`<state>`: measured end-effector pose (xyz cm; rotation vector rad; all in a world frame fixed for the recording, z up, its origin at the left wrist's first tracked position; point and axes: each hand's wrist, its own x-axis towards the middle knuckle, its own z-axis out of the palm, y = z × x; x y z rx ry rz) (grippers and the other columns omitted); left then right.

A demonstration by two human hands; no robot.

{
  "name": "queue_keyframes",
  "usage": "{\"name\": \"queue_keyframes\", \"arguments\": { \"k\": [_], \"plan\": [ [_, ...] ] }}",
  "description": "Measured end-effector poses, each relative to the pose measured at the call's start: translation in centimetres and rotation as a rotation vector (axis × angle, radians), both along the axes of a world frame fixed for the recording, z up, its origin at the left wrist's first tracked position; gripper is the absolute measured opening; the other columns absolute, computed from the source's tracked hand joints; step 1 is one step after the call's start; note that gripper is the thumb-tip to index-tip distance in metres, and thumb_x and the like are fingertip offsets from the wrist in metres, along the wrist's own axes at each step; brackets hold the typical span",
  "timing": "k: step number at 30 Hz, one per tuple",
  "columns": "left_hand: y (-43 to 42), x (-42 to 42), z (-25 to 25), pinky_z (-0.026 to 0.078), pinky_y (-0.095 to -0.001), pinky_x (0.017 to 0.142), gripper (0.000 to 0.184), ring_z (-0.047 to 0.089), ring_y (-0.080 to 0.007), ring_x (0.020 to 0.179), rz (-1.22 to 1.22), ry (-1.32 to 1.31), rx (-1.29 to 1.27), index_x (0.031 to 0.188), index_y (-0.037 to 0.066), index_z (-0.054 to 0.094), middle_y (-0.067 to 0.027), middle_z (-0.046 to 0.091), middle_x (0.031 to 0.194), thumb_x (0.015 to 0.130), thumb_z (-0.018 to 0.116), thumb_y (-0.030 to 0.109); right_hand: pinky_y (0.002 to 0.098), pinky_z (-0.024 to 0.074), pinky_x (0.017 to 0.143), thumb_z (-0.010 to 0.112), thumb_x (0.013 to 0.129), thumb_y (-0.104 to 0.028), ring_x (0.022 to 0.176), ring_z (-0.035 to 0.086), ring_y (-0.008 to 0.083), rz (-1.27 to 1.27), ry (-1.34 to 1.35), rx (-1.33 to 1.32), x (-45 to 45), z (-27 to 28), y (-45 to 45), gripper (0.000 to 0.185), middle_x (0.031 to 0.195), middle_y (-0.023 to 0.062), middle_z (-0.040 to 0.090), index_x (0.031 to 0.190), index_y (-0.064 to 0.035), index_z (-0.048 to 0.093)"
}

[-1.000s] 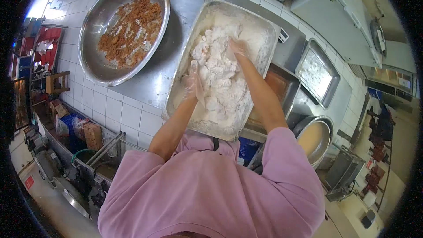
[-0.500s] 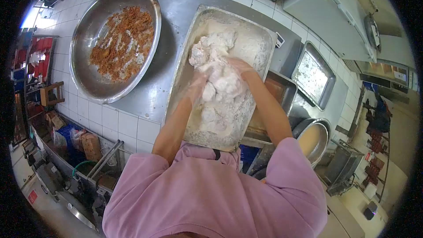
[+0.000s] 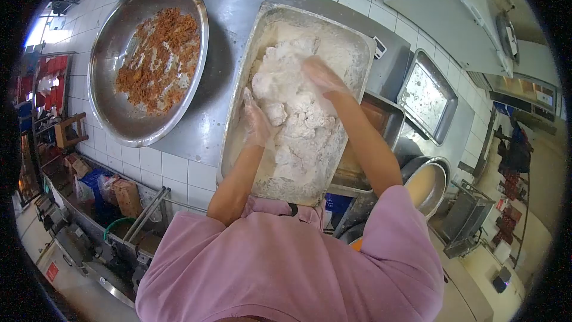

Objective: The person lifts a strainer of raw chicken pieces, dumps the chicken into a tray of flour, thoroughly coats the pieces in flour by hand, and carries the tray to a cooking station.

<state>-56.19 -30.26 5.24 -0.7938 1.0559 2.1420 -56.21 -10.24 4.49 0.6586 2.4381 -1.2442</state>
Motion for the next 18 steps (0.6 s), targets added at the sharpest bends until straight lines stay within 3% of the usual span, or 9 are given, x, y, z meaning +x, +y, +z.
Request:
{"name": "queue_keyframes", "arguments": {
  "k": [1,4,10,13,15,17,18],
  "plan": [
    [-0.1,-0.3,-0.8,0.046,-0.0359,0.100,0.068,0.052,-0.0247,0.120,-0.021,-0.024,0.015,0.141,0.006,0.040,-0.0106,0.051,0.134,0.098,0.030,0.058,0.0386,0.0382,0.101,0.048,0.091,-0.048,0.122,0.048,0.0346,-0.210,-0.173,-0.077,-0.9,1.5,-0.7,0.065,0.130,0.0292,0.050,0.125,0.0074,0.050],
    [0.0,-1.2,-3.5,0.046,-0.0370,0.100,0.064,0.054,-0.0255,0.118,-0.072,-0.055,0.072,0.140,0.007,0.041,-0.0109,0.053,0.132,0.098,0.031,0.054,0.0405,0.0365,0.102,0.043,0.092,-0.056,0.125,0.047,0.0362,-0.123,-0.392,0.179,-1.5,-4.1,3.6,0.073,0.132,0.0297,0.049,0.127,0.0079,0.050],
    [0.9,-3.7,-8.4,0.050,-0.0378,0.095,0.052,0.059,-0.0248,0.111,-0.244,0.320,0.140,0.134,0.004,0.047,-0.0128,0.056,0.128,0.098,0.038,0.042,0.0435,0.0336,0.107,0.045,0.088,-0.062,0.128,0.046,0.0344,-0.425,-0.292,-0.059,-2.0,-8.5,1.0,0.078,0.138,0.0270,0.047,0.128,0.0044,0.053],
    [1.1,-5.4,-8.8,0.052,-0.0382,0.092,0.047,0.061,-0.0244,0.107,-0.350,0.452,0.195,0.131,0.003,0.050,-0.0138,0.058,0.126,0.098,0.041,0.036,0.0423,0.0342,0.107,0.046,0.088,-0.060,0.129,0.045,0.0327,-0.359,-0.221,-0.273,-0.5,-4.8,0.2,0.077,0.137,0.0266,0.047,0.123,0.0075,0.055],
    [1.5,-6.4,-8.2,0.052,-0.0379,0.092,0.042,0.062,-0.0243,0.106,-0.435,0.277,0.296,0.130,0.003,0.051,-0.0139,0.059,0.124,0.097,0.046,0.028,0.0420,0.0344,0.107,0.047,0.088,-0.059,0.130,0.044,0.0321,-0.294,-0.192,-0.455,0.6,-3.1,-0.1,0.076,0.136,0.0266,0.048,0.121,0.0089,0.055],
    [2.7,-6.9,-8.1,0.047,-0.0353,0.100,0.043,0.057,-0.0217,0.115,-0.467,-0.265,0.376,0.134,0.003,0.046,-0.0123,0.056,0.129,0.094,0.053,0.019,0.0421,0.0343,0.107,0.049,0.087,-0.059,0.130,0.044,0.0322,-0.190,-0.195,-0.671,1.2,-5.0,1.5,0.076,0.136,0.0269,0.048,0.120,0.0096,0.055],
    [3.3,-6.8,-8.1,0.048,-0.0357,0.098,0.044,0.058,-0.0219,0.113,-0.477,-0.224,0.351,0.133,0.002,0.047,-0.0123,0.056,0.129,0.094,0.055,0.020,0.0421,0.0342,0.107,0.049,0.087,-0.058,0.131,0.043,0.0323,-0.152,-0.197,-0.731,1.4,-5.4,2.0,0.076,0.136,0.0270,0.048,0.120,0.0099,0.055]
  ]
}}
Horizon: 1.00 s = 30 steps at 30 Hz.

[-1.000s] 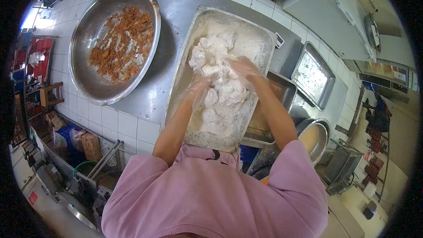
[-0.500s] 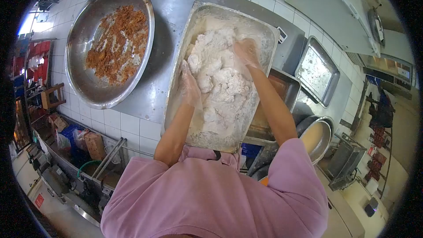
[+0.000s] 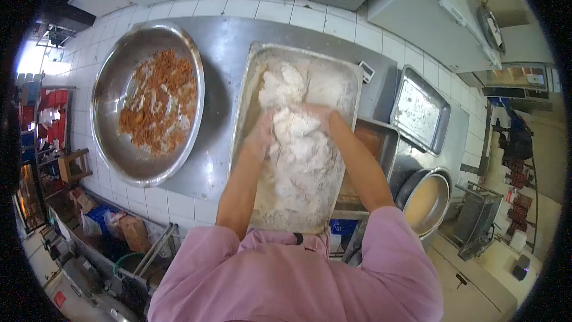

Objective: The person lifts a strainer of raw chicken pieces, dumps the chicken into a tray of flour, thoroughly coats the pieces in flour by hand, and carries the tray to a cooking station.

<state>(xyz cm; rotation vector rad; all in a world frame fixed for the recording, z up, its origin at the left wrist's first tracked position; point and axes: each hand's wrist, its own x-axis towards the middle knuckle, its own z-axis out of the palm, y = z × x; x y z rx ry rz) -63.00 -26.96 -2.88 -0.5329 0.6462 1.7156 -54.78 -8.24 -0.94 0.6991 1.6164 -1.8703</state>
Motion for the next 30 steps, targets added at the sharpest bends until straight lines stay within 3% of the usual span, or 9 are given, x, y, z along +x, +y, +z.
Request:
{"name": "queue_keyframes", "arguments": {
  "k": [4,7,10,12,16,20,22,28,30],
  "plan": [
    [-0.4,4.1,-4.5,0.051,-0.0367,0.093,0.049,0.060,-0.0227,0.108,0.092,0.290,-0.168,0.133,0.002,0.045,-0.0121,0.055,0.129,0.091,0.060,0.023,0.0423,0.0341,0.107,0.052,0.086,-0.057,0.132,0.042,0.0325,0.235,0.100,0.062,1.3,1.2,1.0,0.075,0.136,0.0276,0.048,0.117,0.0114,0.056],
    [-1.1,4.4,-5.2,0.051,-0.0364,0.094,0.055,0.058,-0.0234,0.110,-0.119,0.718,-0.529,0.136,0.001,0.040,-0.0118,0.053,0.130,0.090,0.062,0.021,0.0425,0.0339,0.107,0.054,0.086,-0.056,0.132,0.041,0.0326,0.519,0.094,0.404,0.1,4.2,2.1,0.075,0.135,0.0281,0.048,0.116,0.0125,0.056],
    [-0.9,3.3,-12.1,0.047,-0.0354,0.098,0.061,0.055,-0.0233,0.114,-0.179,1.020,-0.791,0.139,0.000,0.035,-0.0127,0.052,0.130,0.089,0.063,0.018,0.0423,0.0328,0.107,0.054,0.088,-0.050,0.130,0.044,0.0290,0.202,-0.378,0.723,-4.7,6.6,1.1,0.066,0.133,0.0270,0.050,0.115,0.0097,0.057],
    [-0.8,2.8,-13.6,0.045,-0.0351,0.100,0.062,0.053,-0.0234,0.116,-0.078,1.027,-0.807,0.140,-0.001,0.035,-0.0135,0.052,0.130,0.089,0.063,0.021,0.0432,0.0360,0.104,0.052,0.091,-0.047,0.125,0.049,0.0280,0.110,-0.171,0.862,-6.0,3.2,1.3,0.061,0.131,0.0245,0.053,0.118,0.0074,0.057],
    [2.0,-0.3,-1.9,0.042,-0.0354,0.101,0.064,0.051,-0.0243,0.119,0.129,0.758,-0.629,0.137,-0.004,0.042,-0.0149,0.052,0.133,0.091,0.060,0.036,0.0436,0.0372,0.105,0.050,0.091,-0.053,0.125,0.050,0.0326,-0.019,0.233,1.040,-6.2,-7.1,1.6,0.065,0.137,0.0245,0.047,0.141,-0.0124,0.043],
    [3.9,-1.0,-3.3,0.037,-0.0353,0.106,0.067,0.047,-0.0236,0.125,0.362,0.505,-0.123,0.140,-0.001,0.040,-0.0152,0.048,0.137,0.094,0.050,0.046,0.0426,0.0362,0.107,0.045,0.096,-0.044,0.125,0.048,0.0321,-0.361,0.085,-0.065,-6.7,-11.8,4.3,0.053,0.141,0.0126,0.047,0.142,-0.0184,0.043],
    [4.0,-1.0,-3.5,0.045,-0.0339,0.099,0.047,0.055,-0.0214,0.116,0.341,0.332,-0.127,0.134,0.003,0.048,-0.0132,0.056,0.126,0.096,0.052,0.032,0.0438,0.0353,0.108,0.045,0.098,-0.042,0.124,0.048,0.0308,-0.453,0.057,-0.586,-6.3,-11.8,5.1,0.049,0.142,0.0079,0.046,0.143,-0.0213,0.043],
    [2.2,0.0,-1.8,0.048,-0.0349,0.095,0.051,0.054,-0.0212,0.114,0.189,0.557,-0.414,0.133,0.000,0.045,-0.0145,0.055,0.125,0.090,0.065,0.020,0.0344,0.0469,0.097,0.057,0.093,-0.027,0.109,0.056,0.0216,-0.629,-0.219,-0.260,-3.7,1.8,1.4,0.035,0.117,0.0056,0.059,0.119,-0.0034,0.061],
    [1.6,0.6,1.6,0.046,-0.0335,0.099,0.055,0.044,-0.0194,0.128,0.064,0.796,-0.364,0.140,-0.002,0.035,-0.0160,0.046,0.137,0.094,0.057,0.019,0.0347,0.0468,0.096,0.060,0.091,-0.031,0.108,0.057,0.0235,-0.083,0.270,0.327,-2.0,-0.7,3.9,0.039,0.121,0.0081,0.057,0.117,-0.0008,0.060]
  ]
}}
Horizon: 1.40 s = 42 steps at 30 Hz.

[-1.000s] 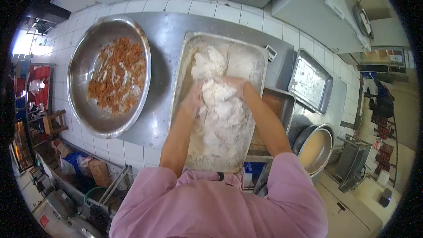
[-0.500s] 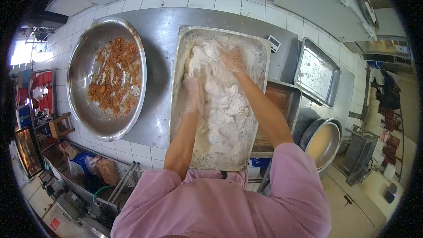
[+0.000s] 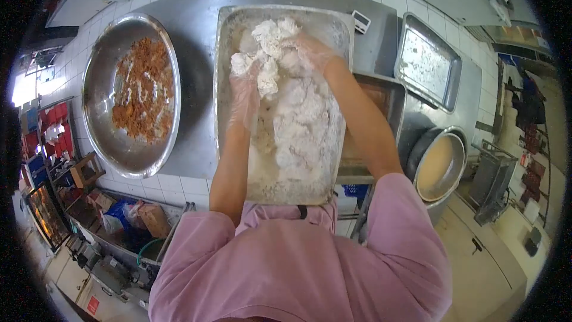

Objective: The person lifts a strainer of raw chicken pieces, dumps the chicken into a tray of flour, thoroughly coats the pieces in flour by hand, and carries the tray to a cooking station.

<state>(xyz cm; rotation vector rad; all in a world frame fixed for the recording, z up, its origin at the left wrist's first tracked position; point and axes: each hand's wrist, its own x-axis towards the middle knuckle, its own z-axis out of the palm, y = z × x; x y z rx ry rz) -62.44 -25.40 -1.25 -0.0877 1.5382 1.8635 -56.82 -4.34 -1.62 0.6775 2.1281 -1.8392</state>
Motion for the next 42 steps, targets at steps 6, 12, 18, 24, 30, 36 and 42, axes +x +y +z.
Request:
{"name": "queue_keyframes", "arguments": {
  "k": [6,12,18,24,30,36,42],
  "plan": [
    [-6.3,7.7,4.9,0.048,-0.0352,0.097,0.051,0.055,-0.0222,0.117,-0.042,-0.079,-0.302,0.137,0.000,0.042,-0.0121,0.054,0.129,0.095,0.055,0.027,0.0379,0.0504,0.088,0.059,0.088,-0.046,0.106,0.061,0.0305,0.304,-0.182,0.326,0.6,11.2,-2.5,0.058,0.116,0.0236,0.061,0.115,0.0054,0.060],
    [-12.1,14.0,-0.2,0.047,-0.0345,0.098,0.050,0.055,-0.0222,0.118,0.004,0.050,-0.848,0.137,0.001,0.041,-0.0126,0.053,0.131,0.097,0.050,0.029,0.0451,0.0489,0.088,0.052,0.089,-0.048,0.107,0.061,0.0389,0.223,-0.339,0.626,-1.1,2.5,-0.3,0.062,0.113,0.0280,0.062,0.113,0.0084,0.060],
    [-11.1,12.5,-2.5,0.048,-0.0348,0.098,0.049,0.056,-0.0226,0.117,0.089,-0.223,-0.476,0.137,0.001,0.041,-0.0129,0.054,0.131,0.098,0.047,0.030,0.0468,0.0379,0.103,0.041,0.091,-0.053,0.115,0.055,0.0424,0.381,-0.303,0.909,-1.3,-1.1,-2.1,0.066,0.119,0.0303,0.058,0.110,0.0066,0.063],
    [-8.3,11.0,1.5,0.049,-0.0351,0.098,0.048,0.057,-0.0230,0.116,-0.012,-0.762,0.356,0.137,0.000,0.041,-0.0131,0.054,0.131,0.099,0.044,0.030,0.0471,0.0428,0.097,0.042,0.089,-0.056,0.107,0.058,0.0441,0.711,-0.310,0.999,-1.2,-0.6,-2.1,0.069,0.111,0.0304,0.061,0.109,0.0060,0.064],
    [-9.1,11.1,0.6,0.050,-0.0354,0.098,0.048,0.058,-0.0234,0.115,-0.021,-0.845,0.553,0.137,0.000,0.041,-0.0134,0.054,0.131,0.100,0.042,0.031,0.0455,0.0439,0.097,0.040,0.090,-0.057,0.106,0.060,0.0397,0.860,-0.448,0.922,-1.5,-1.5,-0.8,0.068,0.113,0.0266,0.062,0.113,0.0019,0.064],
    [-9.4,10.6,-2.2,0.051,-0.0357,0.098,0.047,0.059,-0.0238,0.114,0.041,-0.750,0.554,0.137,0.000,0.041,-0.0137,0.055,0.131,0.101,0.039,0.031,0.0408,0.0453,0.094,0.045,0.089,-0.055,0.106,0.060,0.0311,0.471,-0.546,0.271,0.9,0.2,-0.8,0.064,0.117,0.0197,0.062,0.121,-0.0003,0.061],
    [-7.0,7.5,1.8,0.053,-0.0384,0.095,0.044,0.061,-0.0236,0.110,0.045,-0.730,0.507,0.134,0.000,0.045,-0.0136,0.056,0.129,0.101,0.038,0.029,0.0366,0.0464,0.092,0.048,0.090,-0.051,0.105,0.060,0.0257,0.133,-0.374,-0.310,3.1,-0.6,-3.6,0.061,0.119,0.0156,0.062,0.124,-0.0014,0.058]
  ]
}}
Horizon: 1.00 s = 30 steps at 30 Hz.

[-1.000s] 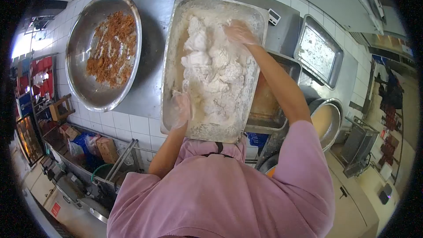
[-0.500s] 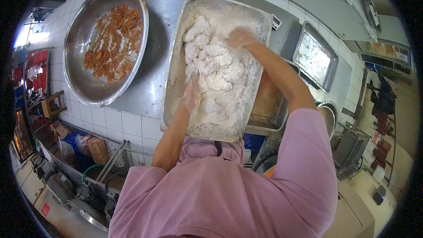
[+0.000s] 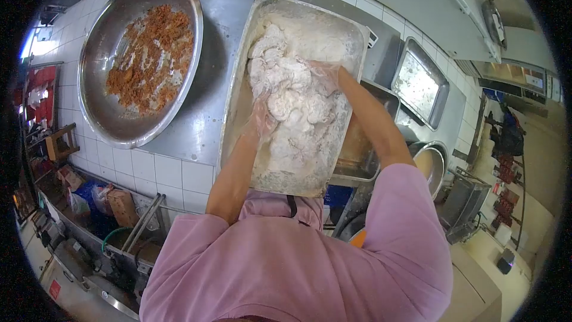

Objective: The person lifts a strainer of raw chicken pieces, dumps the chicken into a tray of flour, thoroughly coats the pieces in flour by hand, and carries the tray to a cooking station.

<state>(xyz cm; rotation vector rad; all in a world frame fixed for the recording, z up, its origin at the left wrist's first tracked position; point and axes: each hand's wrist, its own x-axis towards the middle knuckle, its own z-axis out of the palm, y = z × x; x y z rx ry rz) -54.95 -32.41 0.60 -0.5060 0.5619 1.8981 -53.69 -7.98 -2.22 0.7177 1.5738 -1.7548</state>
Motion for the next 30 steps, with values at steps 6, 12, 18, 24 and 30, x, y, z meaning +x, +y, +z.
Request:
{"name": "queue_keyframes", "arguments": {
  "k": [6,12,18,24,30],
  "plan": [
    [1.4,-0.6,2.4,0.044,-0.0423,0.101,0.050,0.050,-0.0264,0.124,-0.351,0.341,-0.519,0.138,0.001,0.044,-0.0147,0.052,0.134,0.099,0.045,0.033,0.0323,0.0474,0.089,0.051,0.091,-0.048,0.105,0.059,0.0202,-0.156,0.140,-0.180,2.1,0.8,-1.4,0.058,0.120,0.0115,0.062,0.127,-0.0025,0.056],
    [1.2,0.1,3.5,0.034,-0.0440,0.107,0.057,0.041,-0.0273,0.131,-0.295,0.312,-0.572,0.138,0.001,0.046,-0.0090,0.042,0.146,0.098,0.044,0.042,0.0280,0.0485,0.086,0.054,0.092,-0.045,0.105,0.059,0.0147,-0.039,0.207,0.011,2.9,6.6,-1.1,0.056,0.122,0.0074,0.061,0.130,-0.0037,0.054],
    [0.5,0.4,6.1,0.029,-0.0441,0.111,0.064,0.040,-0.0274,0.132,0.092,0.244,-0.225,0.144,0.006,0.034,-0.0075,0.039,0.148,0.098,0.035,0.051,0.0305,0.0511,0.085,0.057,0.092,-0.036,0.098,0.063,0.0192,-0.538,-0.041,-0.007,1.2,16.0,-3.9,0.050,0.112,0.0134,0.064,0.129,-0.0033,0.054],
    [-4.4,9.0,-5.8,0.042,-0.0358,0.097,0.059,0.051,-0.0263,0.117,-0.234,0.561,-1.037,0.133,-0.002,0.043,-0.0134,0.053,0.128,0.095,0.048,0.044,0.0448,0.0437,0.098,0.041,0.093,-0.051,0.110,0.058,0.0424,0.083,-0.059,1.057,0.5,0.4,-0.3,0.064,0.115,0.0311,0.059,0.117,0.0058,0.060],
    [-4.6,12.6,-3.9,0.053,-0.0387,0.085,0.054,0.064,-0.0300,0.103,-0.218,0.162,-0.802,0.122,-0.007,0.052,-0.0178,0.063,0.114,0.096,0.049,0.040,0.0430,0.0380,0.104,0.041,0.094,-0.046,0.124,0.050,0.0373,0.249,-0.149,0.909,3.2,1.9,-5.0,0.061,0.129,0.0252,0.055,0.120,0.0056,0.059]
  ]
}}
